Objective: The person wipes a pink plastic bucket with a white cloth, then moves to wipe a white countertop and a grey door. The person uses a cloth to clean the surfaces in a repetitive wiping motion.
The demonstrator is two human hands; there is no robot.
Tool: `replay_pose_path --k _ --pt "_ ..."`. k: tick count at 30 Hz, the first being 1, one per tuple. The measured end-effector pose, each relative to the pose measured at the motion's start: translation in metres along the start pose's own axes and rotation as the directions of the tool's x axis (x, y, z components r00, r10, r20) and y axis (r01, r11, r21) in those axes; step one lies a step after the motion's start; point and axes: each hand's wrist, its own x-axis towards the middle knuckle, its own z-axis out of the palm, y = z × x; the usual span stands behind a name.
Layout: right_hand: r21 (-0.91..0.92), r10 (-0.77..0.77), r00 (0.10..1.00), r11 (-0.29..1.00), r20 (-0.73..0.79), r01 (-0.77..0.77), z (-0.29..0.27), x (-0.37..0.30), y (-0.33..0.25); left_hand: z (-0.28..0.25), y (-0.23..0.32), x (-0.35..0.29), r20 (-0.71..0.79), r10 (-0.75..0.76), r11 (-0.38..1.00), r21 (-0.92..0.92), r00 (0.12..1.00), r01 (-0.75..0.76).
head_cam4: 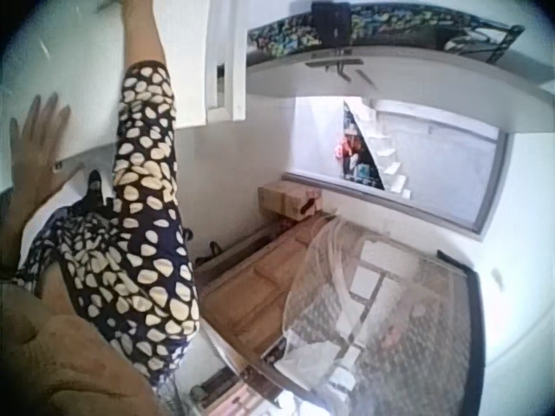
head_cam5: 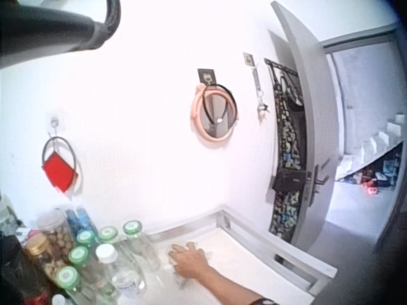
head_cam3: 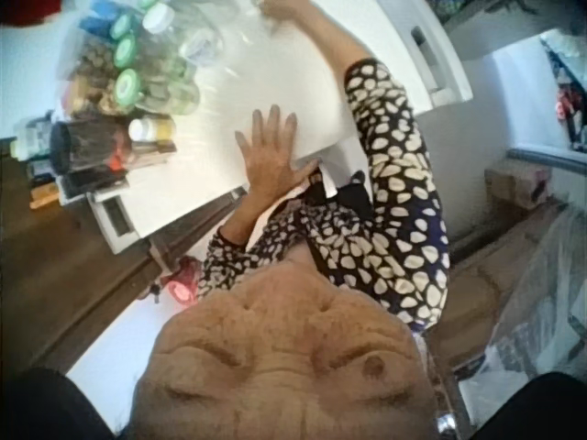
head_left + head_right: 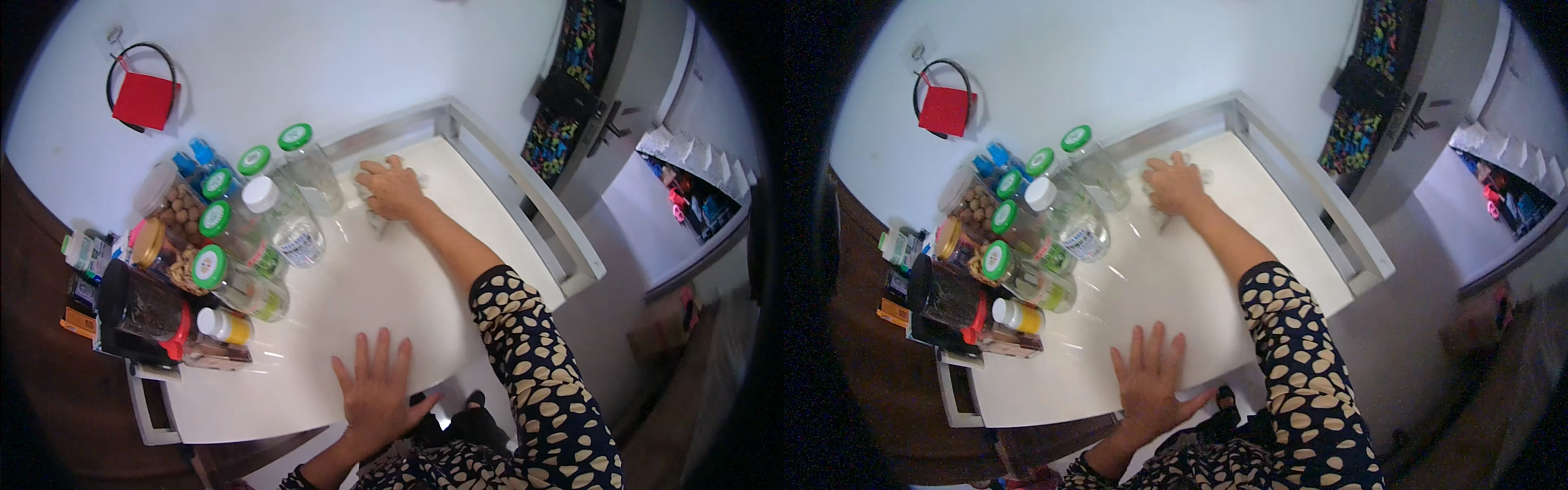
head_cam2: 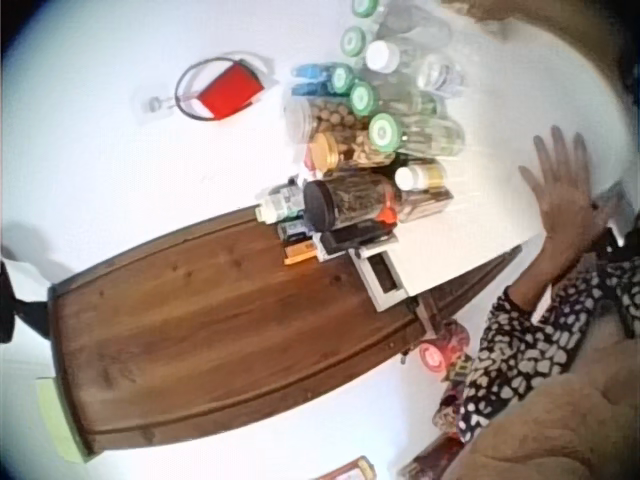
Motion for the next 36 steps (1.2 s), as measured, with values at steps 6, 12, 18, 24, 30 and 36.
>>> replay_pose_path --k 6,12,18,24,30,36 --pt "0.066 -0.168 0.981 0.982 -0.094 0.174 0.002 -0.076 -0.038 0.006 0.006 0.002 -0.199 -0.116 0.991 -0.086 0.973 0.101" --pt "0.131 -0.457 0.888 0.878 -0.055 0.460 -0.035 -0.195 -0.073 0.015 0.006 0.004 -0.294 -0.157 0.982 -0.145 0.943 0.118" --pt "0.065 -0.374 0.908 0.918 -0.186 0.392 -0.068 -0.260 -0.030 0.017 0.013 0.005 -0.307 -0.217 0.974 -0.001 0.927 0.228" --pt "-0.101 -0.163 0.979 0.983 -0.122 0.151 -0.095 -0.284 0.027 0.023 0.019 0.004 -0.353 -0.242 0.955 0.078 0.904 0.286" --pt "-0.160 -0.141 0.979 0.980 -0.149 0.116 -0.097 -0.292 0.054 0.023 0.020 0.001 -0.430 -0.237 0.954 0.066 0.871 0.292" --pt "0.009 -0.270 0.957 0.962 -0.108 0.273 -0.082 -0.274 0.004 0.016 0.016 -0.004 -0.525 -0.161 0.987 -0.100 0.836 0.127"
